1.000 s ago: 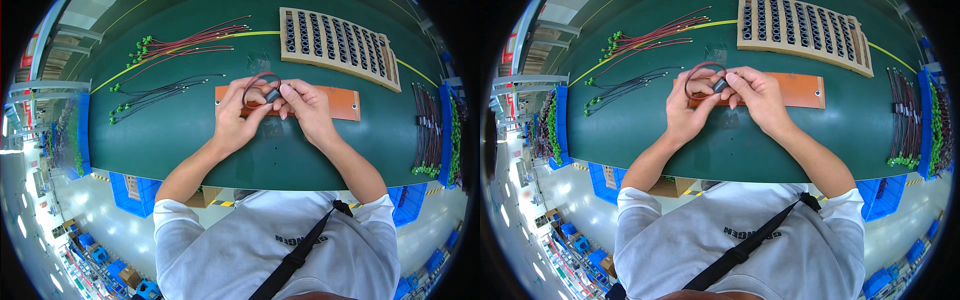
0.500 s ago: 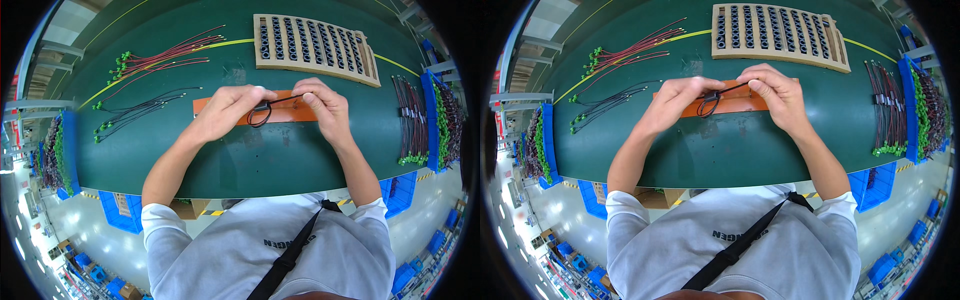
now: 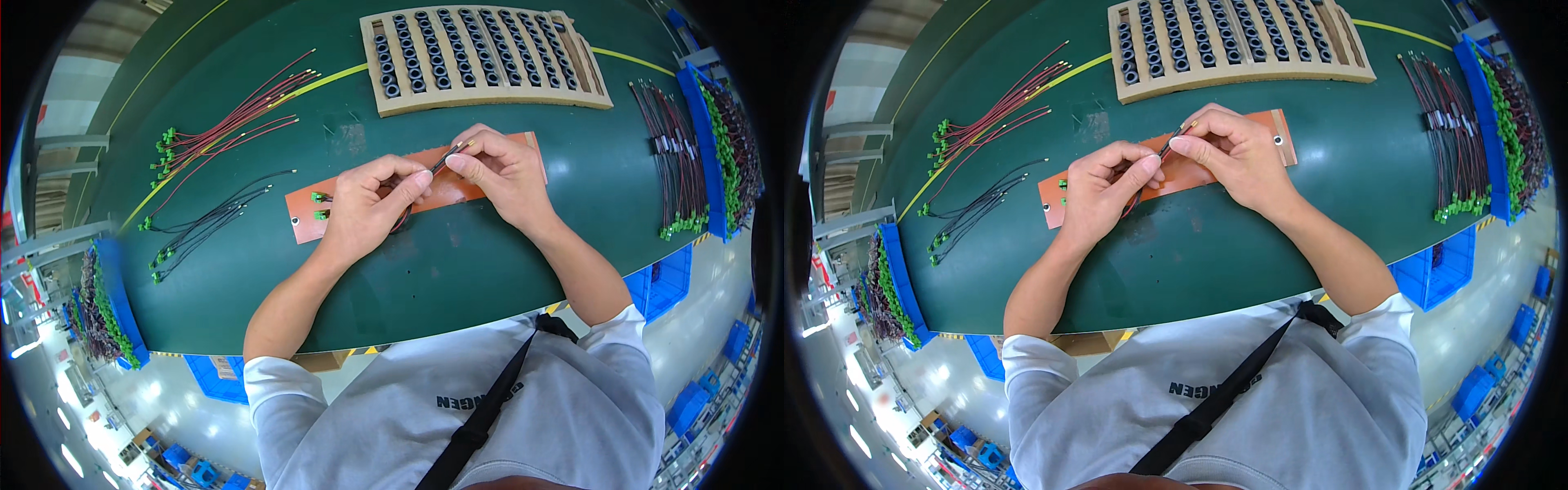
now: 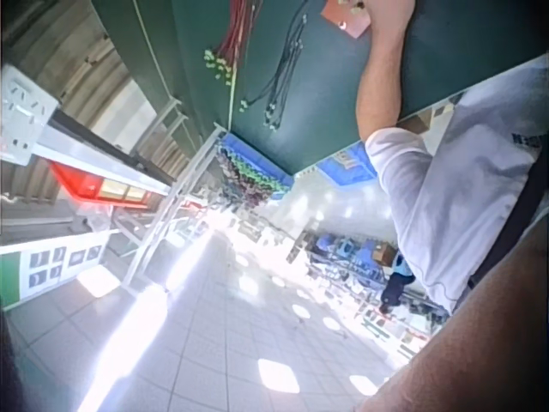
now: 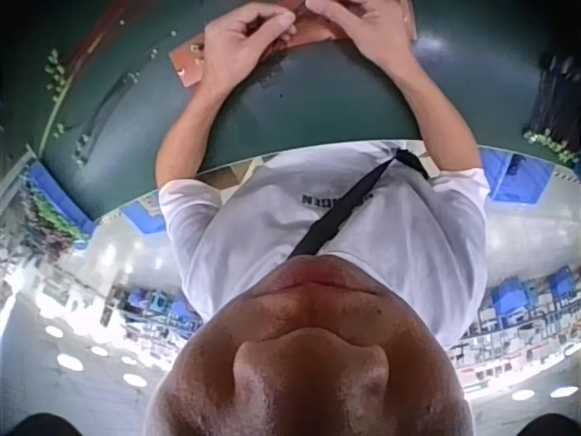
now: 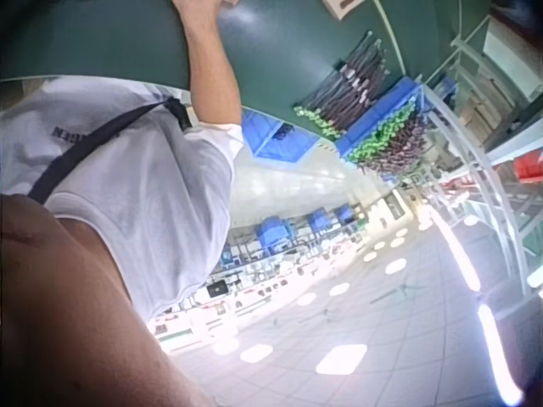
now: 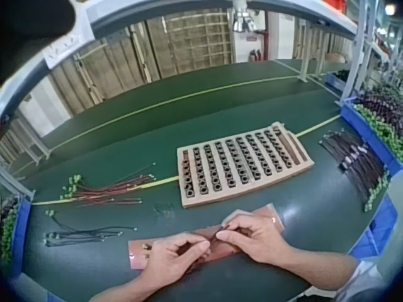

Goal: The person assembles small green connectors and electrical wires at a workbench using a small assembly tool.

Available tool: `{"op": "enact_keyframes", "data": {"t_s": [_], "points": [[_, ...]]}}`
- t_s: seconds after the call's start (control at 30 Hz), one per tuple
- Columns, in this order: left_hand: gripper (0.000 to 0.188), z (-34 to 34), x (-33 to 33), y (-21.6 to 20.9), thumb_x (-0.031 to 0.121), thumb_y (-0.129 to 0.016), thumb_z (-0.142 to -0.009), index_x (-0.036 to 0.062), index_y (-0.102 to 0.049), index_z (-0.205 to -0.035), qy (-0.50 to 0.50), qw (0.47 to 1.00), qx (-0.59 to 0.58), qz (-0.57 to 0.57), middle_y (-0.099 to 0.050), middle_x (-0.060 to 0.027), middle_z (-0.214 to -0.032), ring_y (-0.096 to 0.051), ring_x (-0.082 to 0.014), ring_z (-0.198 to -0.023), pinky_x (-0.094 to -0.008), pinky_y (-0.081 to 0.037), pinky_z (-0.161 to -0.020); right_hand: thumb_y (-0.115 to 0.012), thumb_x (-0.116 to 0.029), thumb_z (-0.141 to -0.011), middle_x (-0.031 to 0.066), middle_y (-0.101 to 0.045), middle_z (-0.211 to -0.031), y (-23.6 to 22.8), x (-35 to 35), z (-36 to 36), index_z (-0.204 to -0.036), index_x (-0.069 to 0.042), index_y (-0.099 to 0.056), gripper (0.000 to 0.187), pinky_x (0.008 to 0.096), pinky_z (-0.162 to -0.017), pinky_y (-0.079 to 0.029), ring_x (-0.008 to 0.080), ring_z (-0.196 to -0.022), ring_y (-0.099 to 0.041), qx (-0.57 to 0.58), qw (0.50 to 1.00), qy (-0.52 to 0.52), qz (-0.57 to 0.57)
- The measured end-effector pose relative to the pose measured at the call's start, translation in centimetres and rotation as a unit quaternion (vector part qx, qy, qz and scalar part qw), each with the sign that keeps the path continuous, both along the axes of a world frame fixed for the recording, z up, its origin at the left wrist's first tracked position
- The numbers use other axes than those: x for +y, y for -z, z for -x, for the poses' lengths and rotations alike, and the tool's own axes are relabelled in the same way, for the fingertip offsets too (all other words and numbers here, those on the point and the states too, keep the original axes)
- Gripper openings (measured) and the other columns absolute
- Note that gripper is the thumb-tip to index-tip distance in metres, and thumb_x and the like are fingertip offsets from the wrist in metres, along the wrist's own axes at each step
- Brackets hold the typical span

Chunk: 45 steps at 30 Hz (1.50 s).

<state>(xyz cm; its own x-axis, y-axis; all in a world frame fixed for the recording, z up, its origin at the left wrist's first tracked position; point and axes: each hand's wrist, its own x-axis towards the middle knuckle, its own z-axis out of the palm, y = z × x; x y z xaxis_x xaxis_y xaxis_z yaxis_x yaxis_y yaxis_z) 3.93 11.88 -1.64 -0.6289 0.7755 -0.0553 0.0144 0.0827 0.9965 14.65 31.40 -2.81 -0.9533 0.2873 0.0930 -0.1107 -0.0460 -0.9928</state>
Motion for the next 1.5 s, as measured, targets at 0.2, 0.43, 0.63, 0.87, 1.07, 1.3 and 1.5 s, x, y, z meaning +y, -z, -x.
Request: {"op": "enact_keyframes", "data": {"t_s": [0.2,0.43,0.63,0.87,1.07,1.3,1.5], "points": [[0.014,0.1,0.0,-0.1,0.013,-0.067,-0.100,-0.0008,-0.070,-0.103,0.012,1.000,0.004,0.002,-0.071,-0.0055,-0.088,-0.064,-0.0099,-0.077,-0.0251,-0.053,-0.070,-0.072,-0.009,-0.095,0.0037,-0.064,-0.098,0.2,-0.3,0.2,-0.093,0.003,-0.071,0.013,0.0220,-0.070,-0.049,0.0066,-0.083,-0.060,-0.011,1.000,-0.025,0.002],[0.015,-0.2,0.0,0.0,0.016,-0.068,-0.100,0.0009,-0.070,-0.102,0.001,1.000,-0.005,-0.018,-0.069,-0.0027,-0.086,-0.061,-0.0079,-0.075,-0.0244,-0.049,-0.068,-0.071,-0.016,-0.098,0.0009,-0.062,-0.092,0.2,-0.5,0.2,-0.090,0.003,-0.069,0.020,0.0215,-0.067,-0.046,0.0050,-0.078,-0.056,-0.022,1.000,-0.017,-0.007],[0.015,0.0,-0.1,0.0,0.015,-0.068,-0.100,0.0008,-0.070,-0.103,0.015,1.000,-0.004,-0.016,-0.068,-0.0028,-0.087,-0.061,-0.0084,-0.075,-0.0248,-0.049,-0.068,-0.069,-0.018,-0.099,-0.0003,-0.060,-0.090,0.4,-0.5,0.1,-0.089,0.002,-0.066,0.023,0.0220,-0.067,-0.045,0.0045,-0.076,-0.053,-0.018,1.000,-0.017,-0.018],[0.015,0.1,-0.2,-0.1,0.014,-0.067,-0.101,0.0000,-0.070,-0.103,0.028,0.999,-0.011,-0.021,-0.068,-0.0027,-0.087,-0.060,-0.0085,-0.075,-0.0247,-0.049,-0.067,-0.068,-0.017,-0.100,-0.0001,-0.060,-0.091,0.3,-0.5,0.1,-0.090,0.002,-0.066,0.022,0.0224,-0.068,-0.045,0.0046,-0.077,-0.054,-0.013,1.000,-0.018,-0.021],[0.014,0.2,-0.1,-0.1,0.013,-0.066,-0.101,-0.0004,-0.070,-0.103,0.033,0.999,-0.011,-0.017,-0.068,-0.0027,-0.088,-0.060,-0.0082,-0.075,-0.0247,-0.049,-0.067,-0.069,-0.015,-0.099,0.0003,-0.061,-0.092,-0.3,-0.9,0.1,-0.090,0.002,-0.066,0.019,0.0231,-0.068,-0.047,0.0058,-0.078,-0.056,-0.005,1.000,-0.004,-0.009],[0.017,0.3,0.7,-0.7,0.014,-0.060,-0.104,-0.0015,-0.065,-0.110,-0.021,0.998,-0.034,-0.048,-0.069,-0.0065,-0.098,-0.065,-0.0125,-0.087,-0.0276,-0.054,-0.081,-0.074,-0.013,-0.090,0.0043,-0.055,-0.072,-2.0,0.7,-0.4,-0.078,-0.001,-0.062,0.021,0.0315,-0.067,-0.043,0.0173,-0.073,-0.054,0.023,0.948,0.065,-0.311],[0.013,0.4,-0.8,-0.5,0.011,-0.065,-0.101,0.0006,-0.065,-0.107,-0.103,0.977,0.131,-0.133,-0.067,-0.0082,-0.102,-0.064,-0.0151,-0.090,-0.0305,-0.054,-0.082,-0.073,-0.013,-0.089,0.0058,-0.050,-0.065,-1.1,1.8,-2.0,-0.076,-0.002,-0.060,0.021,0.0359,-0.074,-0.042,0.0215,-0.068,-0.050,-0.032,0.936,0.090,-0.338]]}}
